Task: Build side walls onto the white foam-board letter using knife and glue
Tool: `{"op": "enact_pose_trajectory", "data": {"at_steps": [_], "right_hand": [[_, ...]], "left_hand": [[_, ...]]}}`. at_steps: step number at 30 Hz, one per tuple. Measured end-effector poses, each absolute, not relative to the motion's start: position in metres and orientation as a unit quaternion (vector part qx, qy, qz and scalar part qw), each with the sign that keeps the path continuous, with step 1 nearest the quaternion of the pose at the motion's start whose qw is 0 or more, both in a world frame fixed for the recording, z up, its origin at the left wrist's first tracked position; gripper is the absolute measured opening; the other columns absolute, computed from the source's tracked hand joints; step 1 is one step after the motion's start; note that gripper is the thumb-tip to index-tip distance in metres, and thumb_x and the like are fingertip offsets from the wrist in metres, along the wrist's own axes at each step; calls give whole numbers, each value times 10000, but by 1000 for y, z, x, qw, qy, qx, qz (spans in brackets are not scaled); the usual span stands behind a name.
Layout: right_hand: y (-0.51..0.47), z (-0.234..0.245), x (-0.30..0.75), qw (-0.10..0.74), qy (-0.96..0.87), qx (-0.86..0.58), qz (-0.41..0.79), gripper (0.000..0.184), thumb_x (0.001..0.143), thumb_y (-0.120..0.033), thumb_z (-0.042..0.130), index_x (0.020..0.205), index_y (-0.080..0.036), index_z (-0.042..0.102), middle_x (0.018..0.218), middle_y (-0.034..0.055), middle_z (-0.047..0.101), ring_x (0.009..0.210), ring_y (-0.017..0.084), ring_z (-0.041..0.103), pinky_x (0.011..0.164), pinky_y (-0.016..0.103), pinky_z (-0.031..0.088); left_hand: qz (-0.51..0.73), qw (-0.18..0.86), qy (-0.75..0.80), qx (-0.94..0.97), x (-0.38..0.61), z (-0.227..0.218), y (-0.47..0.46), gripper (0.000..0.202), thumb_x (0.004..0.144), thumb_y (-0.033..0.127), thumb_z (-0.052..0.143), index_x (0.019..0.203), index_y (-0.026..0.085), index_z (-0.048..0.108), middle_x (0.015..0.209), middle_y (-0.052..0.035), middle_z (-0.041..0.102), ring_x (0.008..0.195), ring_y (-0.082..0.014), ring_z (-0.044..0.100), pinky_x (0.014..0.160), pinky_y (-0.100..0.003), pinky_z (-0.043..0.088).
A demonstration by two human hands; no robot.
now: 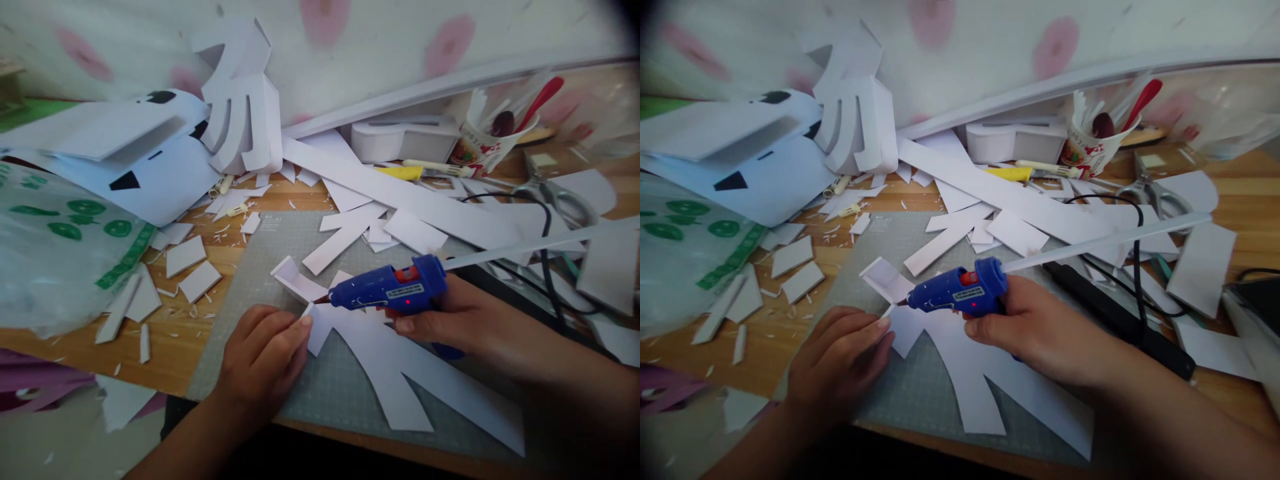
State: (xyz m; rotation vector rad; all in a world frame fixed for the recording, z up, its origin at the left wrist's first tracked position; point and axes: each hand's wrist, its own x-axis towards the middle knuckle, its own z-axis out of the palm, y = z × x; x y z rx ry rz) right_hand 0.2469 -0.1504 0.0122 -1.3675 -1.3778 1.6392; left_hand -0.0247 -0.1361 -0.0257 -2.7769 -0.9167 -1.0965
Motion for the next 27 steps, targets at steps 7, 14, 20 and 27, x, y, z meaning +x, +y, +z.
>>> {"op": "enact_pose_trajectory", "data": {"at_steps": [7, 14, 20, 27], "right_hand": [[-153, 19, 246, 302, -521, -516, 609, 156, 753, -303, 683, 882, -223, 722, 833, -2, 687, 769, 192, 611, 700, 289, 504], [-153, 18, 245, 305, -528, -525, 594, 183, 753, -329, 694, 906, -235, 728, 827, 4, 694, 749, 192, 608, 683, 286, 505], [-153, 16, 246, 313, -529, -518, 595, 182, 754, -324, 697, 913, -247, 739, 876, -3, 709, 788, 195, 620, 710, 286, 502], [-152, 16, 245, 311, -519, -521, 602, 175, 746, -303, 692, 902, -235, 733, 862, -5, 707, 763, 187, 613, 687, 274, 492]], "left_hand": [[-356, 11, -299, -885, -22, -25, -136, 345, 712, -35, 692, 1001, 124, 592, 840, -52, 654, 776, -153, 565, 689, -309, 516], [-363, 12, -300, -882, -20, -24, -136, 334, 733, -20, 673, 1005, 154, 588, 828, -38, 659, 760, -154, 580, 682, -309, 524], [-365, 9, -299, -882, -22, -24, -137, 342, 712, -32, 688, 991, 141, 591, 828, -47, 660, 759, -158, 582, 682, -308, 521], [-364, 12, -295, -883, -22, -24, -136, 324, 716, -27, 685, 975, 141, 588, 818, -42, 659, 745, -152, 581, 681, -308, 518]]}}
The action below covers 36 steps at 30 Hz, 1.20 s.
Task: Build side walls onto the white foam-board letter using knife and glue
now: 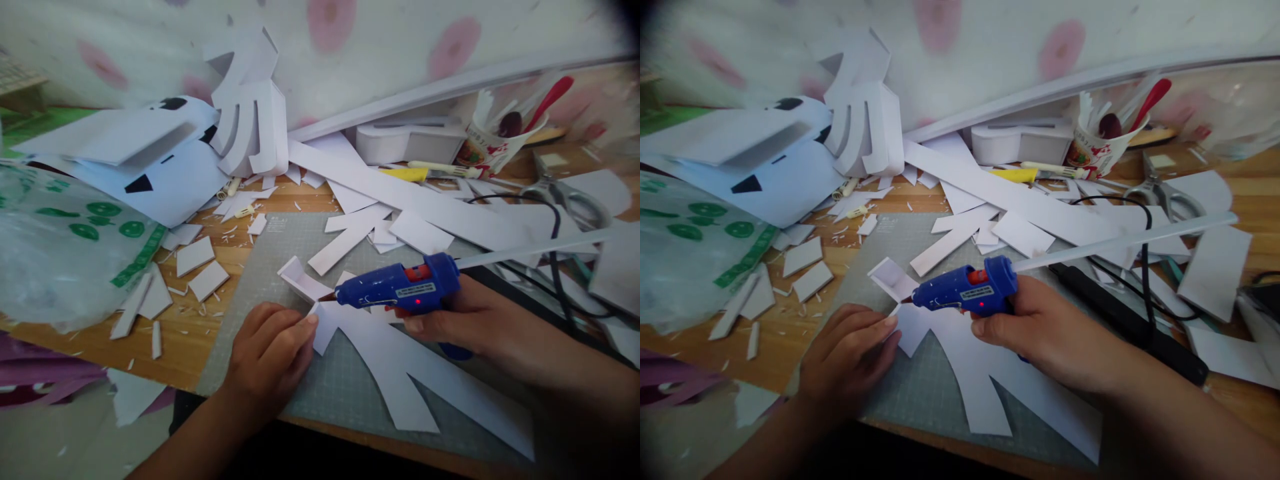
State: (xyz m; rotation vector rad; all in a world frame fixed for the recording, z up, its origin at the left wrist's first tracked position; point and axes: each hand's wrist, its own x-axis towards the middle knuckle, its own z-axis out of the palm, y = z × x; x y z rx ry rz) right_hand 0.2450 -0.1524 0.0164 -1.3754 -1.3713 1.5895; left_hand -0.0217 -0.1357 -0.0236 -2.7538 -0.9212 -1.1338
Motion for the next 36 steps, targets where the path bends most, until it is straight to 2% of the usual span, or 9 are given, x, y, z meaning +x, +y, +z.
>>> {"op": "enact_pose_trajectory", "data": {"at_steps": [15, 27, 32, 36], "right_hand": [[-150, 13, 244, 289, -575, -516, 566, 115, 751, -281, 627, 819, -215, 691, 766, -5, 636, 719, 183, 571, 668, 293, 461], [-148, 11, 244, 253, -602, -526, 545, 106, 764, -254, 609, 811, -211, 695, 718, -16, 619, 671, 176, 559, 611, 281, 464], [-150, 10, 246, 240, -600, -522, 557, 125, 798, -262, 591, 873, -203, 672, 779, -11, 611, 715, 170, 560, 636, 270, 466], [-151, 15, 246, 259, -597, -510, 563, 106, 805, -270, 592, 826, -195, 663, 788, -11, 619, 725, 161, 563, 658, 261, 465]], "left_hand": [[-364, 21, -285, -887, -18, -19, -133, 334, 701, -19, 696, 980, 123, 582, 787, -62, 652, 705, -160, 576, 626, -317, 519], [-362, 26, -288, -886, -17, -18, -131, 328, 711, -1, 695, 985, 139, 580, 777, -48, 649, 700, -156, 574, 631, -300, 515], [-358, 21, -289, -888, -17, -17, -132, 353, 684, -19, 710, 977, 126, 579, 777, -56, 649, 702, -160, 574, 634, -298, 514], [-359, 23, -288, -888, -18, -18, -132, 354, 681, -24, 711, 977, 119, 579, 776, -59, 648, 708, -163, 575, 636, -306, 512]]}}
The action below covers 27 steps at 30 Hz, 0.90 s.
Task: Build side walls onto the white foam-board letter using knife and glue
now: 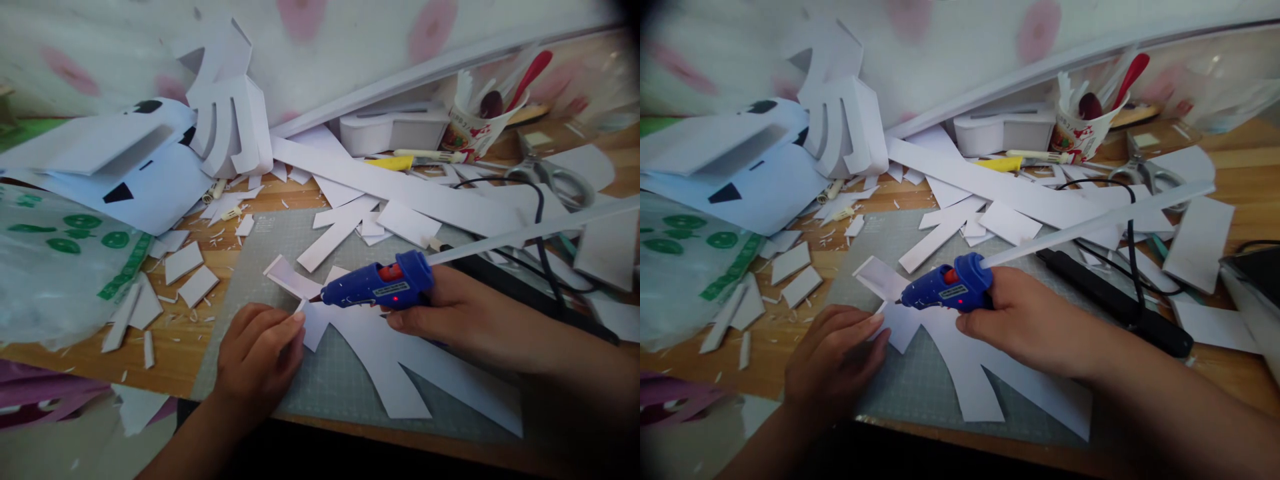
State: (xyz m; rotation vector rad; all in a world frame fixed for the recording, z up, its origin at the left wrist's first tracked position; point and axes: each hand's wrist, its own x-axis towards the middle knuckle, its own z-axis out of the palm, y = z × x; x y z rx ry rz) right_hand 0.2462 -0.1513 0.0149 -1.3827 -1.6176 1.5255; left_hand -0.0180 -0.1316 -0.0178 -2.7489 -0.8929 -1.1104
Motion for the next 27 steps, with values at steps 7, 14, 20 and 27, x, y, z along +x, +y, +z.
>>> {"op": "enact_pose_trajectory", "data": {"at_steps": [7, 14, 20, 27], "right_hand": [[-150, 25, 244, 290, -599, -502, 553, 118, 775, -222, 593, 836, -210, 693, 770, -18, 658, 706, 162, 586, 649, 263, 456], [-154, 24, 243, 298, -592, -513, 546, 104, 775, -262, 622, 818, -217, 704, 792, -16, 685, 743, 184, 615, 660, 277, 469], [-156, 21, 243, 313, -584, -511, 547, 99, 799, -270, 637, 865, -248, 706, 828, -41, 706, 789, 177, 638, 702, 271, 479], [-155, 20, 243, 311, -592, -501, 549, 144, 811, -292, 627, 922, -261, 714, 847, -41, 712, 797, 183, 644, 719, 280, 493]], "left_hand": [[-359, 18, -287, -888, -19, -20, -133, 349, 679, -24, 716, 973, 110, 584, 777, -67, 649, 715, -168, 571, 630, -316, 509], [-360, 16, -288, -887, -19, -19, -133, 354, 673, -33, 715, 973, 104, 584, 781, -69, 651, 720, -167, 566, 637, -320, 506], [-362, 12, -284, -888, -18, -19, -132, 339, 687, -28, 701, 972, 111, 583, 776, -61, 651, 703, -163, 562, 621, -319, 502], [-363, 17, -286, -887, -18, -18, -133, 325, 695, -26, 687, 970, 114, 584, 781, -64, 656, 705, -165, 570, 628, -321, 510]]}}
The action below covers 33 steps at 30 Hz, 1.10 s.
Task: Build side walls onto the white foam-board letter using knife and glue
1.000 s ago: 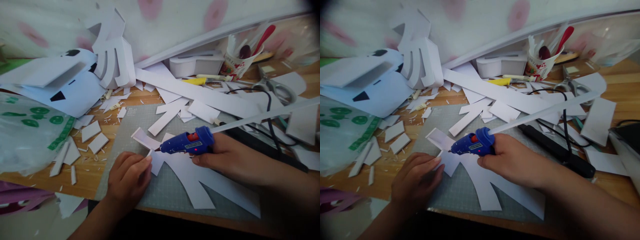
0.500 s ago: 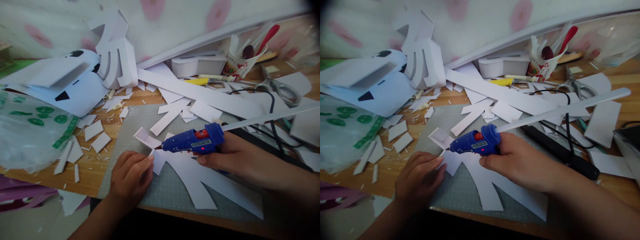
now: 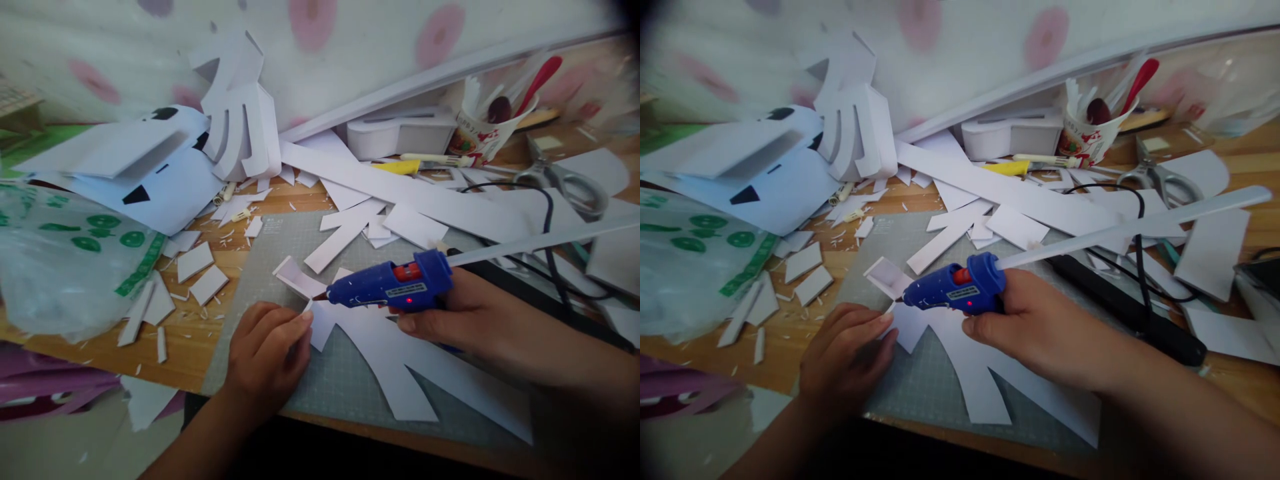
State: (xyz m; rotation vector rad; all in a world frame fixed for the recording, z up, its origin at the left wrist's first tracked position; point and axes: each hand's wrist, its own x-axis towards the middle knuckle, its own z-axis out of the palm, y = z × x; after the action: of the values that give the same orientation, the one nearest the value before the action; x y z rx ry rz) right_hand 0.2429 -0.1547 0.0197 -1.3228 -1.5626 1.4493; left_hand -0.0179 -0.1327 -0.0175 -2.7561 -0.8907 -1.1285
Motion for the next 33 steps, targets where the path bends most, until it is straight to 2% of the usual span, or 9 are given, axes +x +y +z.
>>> {"op": "enact_pose_trajectory", "data": {"at_steps": [5, 11, 19, 25, 33], "right_hand": [[-154, 21, 244, 290, -596, -515, 543, 170, 795, -317, 621, 898, -235, 728, 849, -12, 713, 785, 209, 641, 731, 318, 507], [-157, 20, 247, 298, -580, -521, 551, 213, 780, -313, 635, 960, -247, 726, 889, -10, 708, 813, 209, 635, 761, 323, 502], [-153, 23, 244, 283, -585, -531, 544, 167, 796, -301, 611, 903, -222, 712, 798, -7, 675, 750, 196, 606, 691, 303, 478], [-154, 22, 243, 291, -584, -515, 556, 148, 794, -279, 607, 889, -219, 703, 849, -9, 687, 803, 198, 615, 735, 305, 481], [-152, 18, 244, 274, -618, -503, 539, 160, 796, -233, 582, 883, -211, 714, 826, -10, 700, 772, 193, 628, 735, 316, 493]], "left_hand": [[-361, 14, -288, -887, -19, -17, -133, 299, 718, -9, 675, 970, 126, 587, 775, -47, 654, 697, -157, 569, 626, -310, 506], [-362, 14, -293, -885, -19, -18, -133, 304, 714, -19, 673, 972, 120, 595, 776, -47, 657, 713, -161, 570, 640, -318, 503], [-364, 16, -295, -883, -18, -17, -134, 328, 715, -16, 663, 988, 147, 585, 776, -38, 660, 693, -163, 584, 625, -317, 503], [-364, 27, -297, -883, -18, -16, -133, 310, 732, 1, 653, 985, 162, 577, 778, -33, 657, 687, -156, 584, 627, -305, 507], [-361, 22, -295, -884, -19, -16, -133, 317, 724, 1, 658, 983, 163, 577, 772, -29, 656, 689, -153, 582, 637, -297, 507]]}}
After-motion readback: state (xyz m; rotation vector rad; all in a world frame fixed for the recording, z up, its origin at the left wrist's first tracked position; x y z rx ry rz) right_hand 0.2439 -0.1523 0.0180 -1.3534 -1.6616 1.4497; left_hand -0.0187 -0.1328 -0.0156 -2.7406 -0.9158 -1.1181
